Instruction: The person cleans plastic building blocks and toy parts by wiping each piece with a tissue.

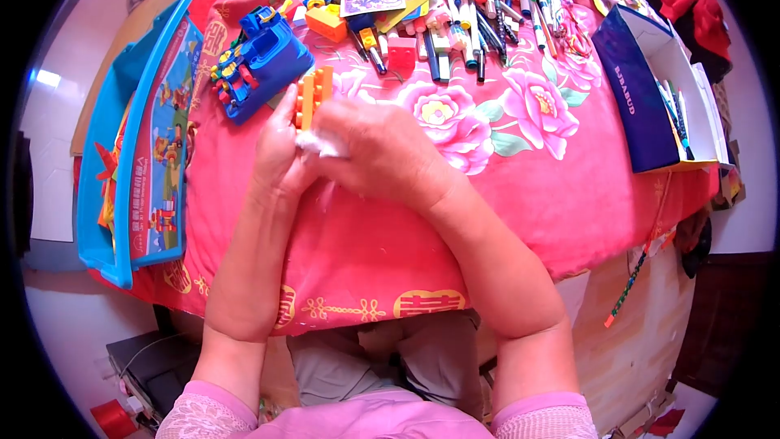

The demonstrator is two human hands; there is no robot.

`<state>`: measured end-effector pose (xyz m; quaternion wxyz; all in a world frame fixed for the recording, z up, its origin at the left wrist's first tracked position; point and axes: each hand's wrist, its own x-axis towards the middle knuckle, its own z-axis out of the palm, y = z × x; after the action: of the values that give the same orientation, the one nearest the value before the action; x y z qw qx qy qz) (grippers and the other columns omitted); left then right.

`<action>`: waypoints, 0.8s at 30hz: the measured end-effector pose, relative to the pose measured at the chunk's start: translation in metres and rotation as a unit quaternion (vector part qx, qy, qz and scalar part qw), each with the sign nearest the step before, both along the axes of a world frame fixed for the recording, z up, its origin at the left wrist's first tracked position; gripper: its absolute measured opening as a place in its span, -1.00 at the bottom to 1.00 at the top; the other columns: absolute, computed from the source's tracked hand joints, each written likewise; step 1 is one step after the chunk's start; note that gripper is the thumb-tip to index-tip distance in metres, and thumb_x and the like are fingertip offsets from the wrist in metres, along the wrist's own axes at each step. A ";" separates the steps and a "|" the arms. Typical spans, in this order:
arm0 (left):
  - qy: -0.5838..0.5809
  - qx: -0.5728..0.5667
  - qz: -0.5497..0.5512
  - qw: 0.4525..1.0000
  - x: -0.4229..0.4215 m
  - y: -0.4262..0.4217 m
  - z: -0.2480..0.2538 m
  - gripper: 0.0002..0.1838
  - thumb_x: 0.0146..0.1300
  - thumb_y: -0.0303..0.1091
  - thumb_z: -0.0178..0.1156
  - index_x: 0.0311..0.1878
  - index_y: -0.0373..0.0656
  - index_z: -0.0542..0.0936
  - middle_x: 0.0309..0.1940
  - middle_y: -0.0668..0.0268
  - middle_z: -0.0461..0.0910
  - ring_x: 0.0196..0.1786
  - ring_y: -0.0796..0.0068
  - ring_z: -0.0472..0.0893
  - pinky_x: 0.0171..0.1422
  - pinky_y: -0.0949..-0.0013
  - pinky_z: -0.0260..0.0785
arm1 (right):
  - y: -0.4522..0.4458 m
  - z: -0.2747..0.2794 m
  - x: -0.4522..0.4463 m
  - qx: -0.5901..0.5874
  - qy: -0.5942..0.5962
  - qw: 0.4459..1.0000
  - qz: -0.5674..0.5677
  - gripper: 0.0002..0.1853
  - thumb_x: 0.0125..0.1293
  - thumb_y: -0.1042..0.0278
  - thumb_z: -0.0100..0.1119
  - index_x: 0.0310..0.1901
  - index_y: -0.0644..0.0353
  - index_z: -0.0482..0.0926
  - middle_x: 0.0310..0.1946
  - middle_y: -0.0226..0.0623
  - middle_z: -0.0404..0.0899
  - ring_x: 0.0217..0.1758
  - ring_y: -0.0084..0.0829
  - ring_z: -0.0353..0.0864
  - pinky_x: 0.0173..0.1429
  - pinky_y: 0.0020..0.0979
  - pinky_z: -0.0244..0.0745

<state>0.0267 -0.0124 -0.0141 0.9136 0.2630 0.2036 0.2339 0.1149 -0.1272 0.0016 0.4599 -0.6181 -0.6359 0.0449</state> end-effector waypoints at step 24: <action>-0.066 -0.087 -0.054 0.993 -0.002 0.008 -0.004 -0.60 0.34 -0.10 -0.10 0.06 -0.21 0.37 -0.10 0.11 0.51 -0.03 0.25 0.51 0.10 0.16 0.38 | -0.003 0.006 -0.004 0.042 0.119 0.992 -0.005 -0.70 -0.08 0.34 0.35 -0.33 0.22 0.47 -0.48 -0.14 0.52 -0.40 -0.18 0.57 -0.35 -0.33 0.44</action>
<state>0.0249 -0.0049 -0.0177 0.9557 0.1774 0.1481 0.1823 0.1108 -0.1300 0.0075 0.5579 -0.5917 -0.5751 0.0888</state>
